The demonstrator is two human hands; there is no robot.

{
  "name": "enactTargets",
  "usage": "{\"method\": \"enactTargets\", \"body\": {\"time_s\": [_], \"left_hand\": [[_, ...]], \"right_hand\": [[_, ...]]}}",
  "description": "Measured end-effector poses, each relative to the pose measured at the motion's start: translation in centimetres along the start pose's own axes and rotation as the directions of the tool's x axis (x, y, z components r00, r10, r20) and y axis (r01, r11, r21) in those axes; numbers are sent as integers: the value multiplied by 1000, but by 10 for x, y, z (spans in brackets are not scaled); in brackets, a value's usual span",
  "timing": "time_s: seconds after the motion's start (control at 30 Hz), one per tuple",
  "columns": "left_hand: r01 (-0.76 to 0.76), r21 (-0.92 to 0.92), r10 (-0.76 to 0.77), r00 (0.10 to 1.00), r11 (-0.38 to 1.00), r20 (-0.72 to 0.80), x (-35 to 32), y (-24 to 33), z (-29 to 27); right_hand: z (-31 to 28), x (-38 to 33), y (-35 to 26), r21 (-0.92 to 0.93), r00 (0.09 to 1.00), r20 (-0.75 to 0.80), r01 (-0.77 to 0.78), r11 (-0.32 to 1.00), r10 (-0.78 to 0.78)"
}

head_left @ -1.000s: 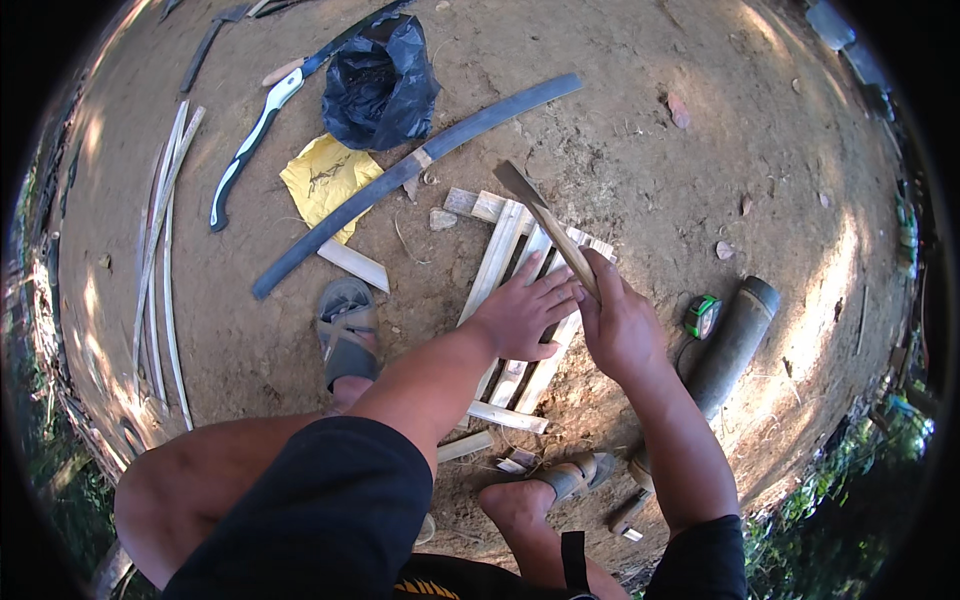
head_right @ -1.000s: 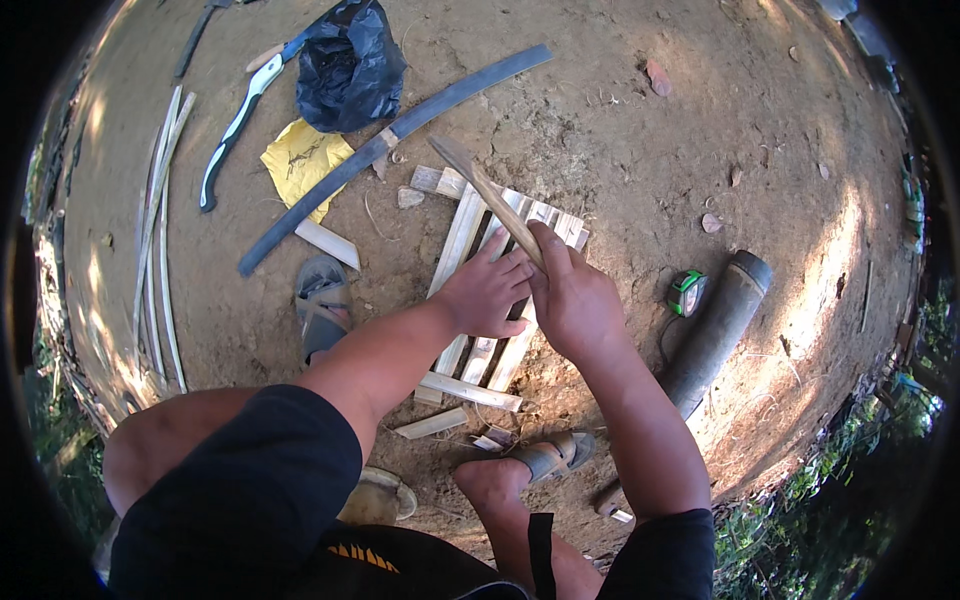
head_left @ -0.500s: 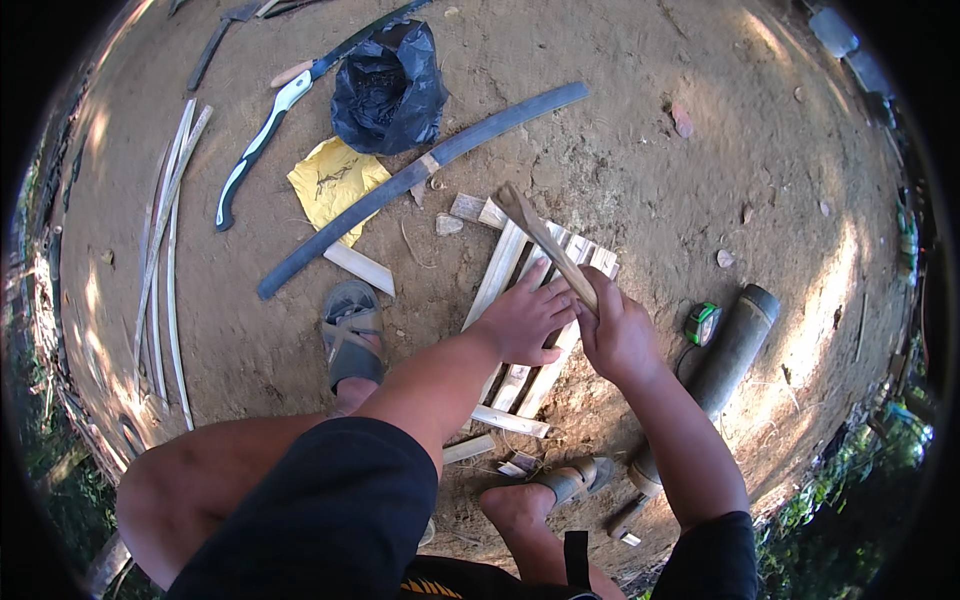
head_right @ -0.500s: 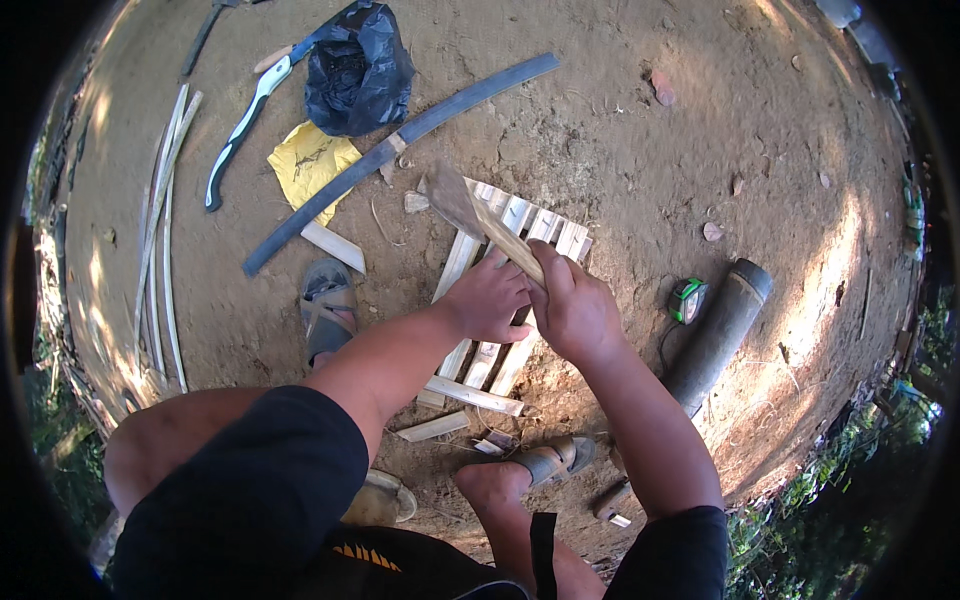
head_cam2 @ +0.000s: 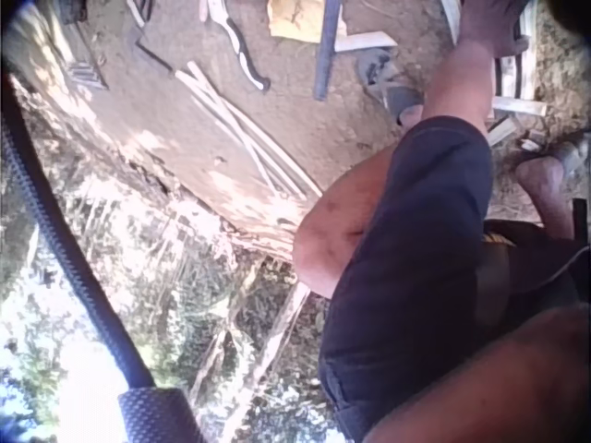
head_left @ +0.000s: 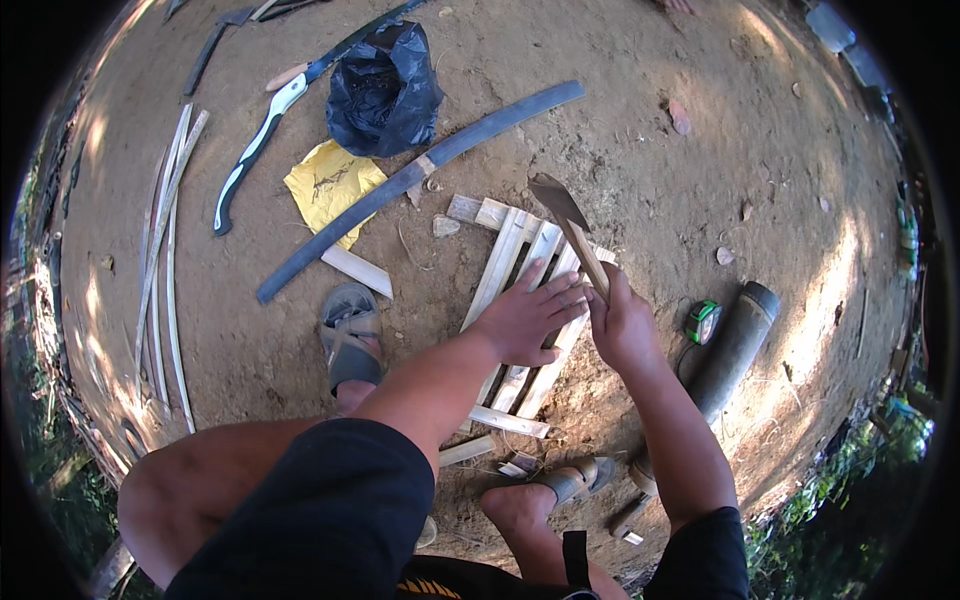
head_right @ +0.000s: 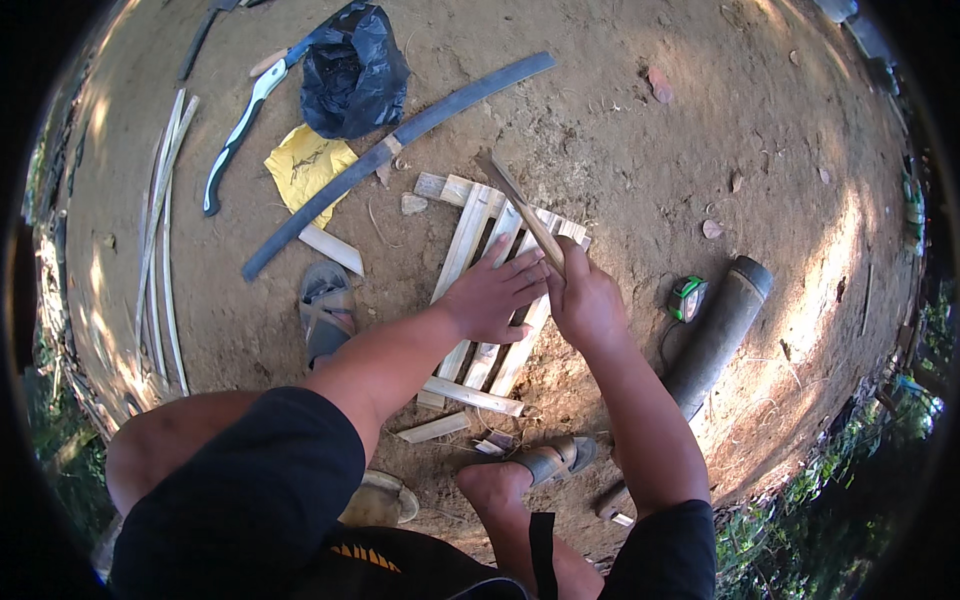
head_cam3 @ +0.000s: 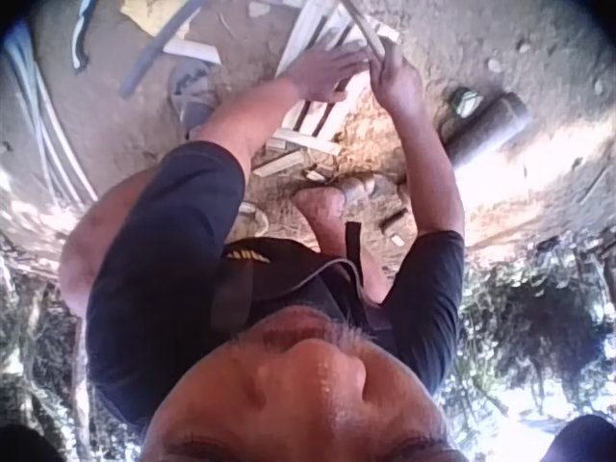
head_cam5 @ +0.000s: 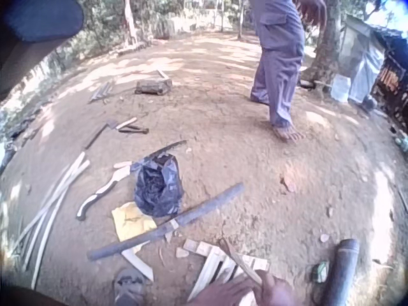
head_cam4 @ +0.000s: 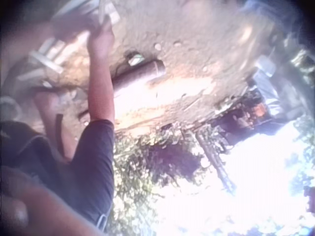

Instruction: The person measures, assembles, and secures bamboo slats and wood frames using a measuring tape, an axe, and small pins while working on the ground outdoors.

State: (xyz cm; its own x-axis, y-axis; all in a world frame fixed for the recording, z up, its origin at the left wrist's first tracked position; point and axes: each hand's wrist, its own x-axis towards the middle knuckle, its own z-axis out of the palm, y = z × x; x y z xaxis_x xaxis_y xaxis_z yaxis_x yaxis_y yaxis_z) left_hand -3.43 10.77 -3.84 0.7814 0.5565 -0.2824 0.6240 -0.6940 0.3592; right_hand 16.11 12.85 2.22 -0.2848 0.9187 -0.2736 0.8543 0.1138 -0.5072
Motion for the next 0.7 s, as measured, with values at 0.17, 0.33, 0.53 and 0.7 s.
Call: {"method": "enactTargets", "body": {"time_s": [0.17,0.33,0.53,0.7], "left_hand": [[12,17,-13,1000,1000,24,0,1,-2],[25,5,-25,995,1000,94,-1,5,-6],[29,25,-30,998,999,50,1,10,-10],[173,-106,-179,983,979,-48,-16,4,-11]], "right_hand": [[1,4,-5,-111,964,198,-159,981,178],[-2,1,-7,-216,924,302,-173,961,235],[7,-84,30,-41,929,-93,-363,931,358],[54,-187,48,41,776,-353,-545,837,523]]}}
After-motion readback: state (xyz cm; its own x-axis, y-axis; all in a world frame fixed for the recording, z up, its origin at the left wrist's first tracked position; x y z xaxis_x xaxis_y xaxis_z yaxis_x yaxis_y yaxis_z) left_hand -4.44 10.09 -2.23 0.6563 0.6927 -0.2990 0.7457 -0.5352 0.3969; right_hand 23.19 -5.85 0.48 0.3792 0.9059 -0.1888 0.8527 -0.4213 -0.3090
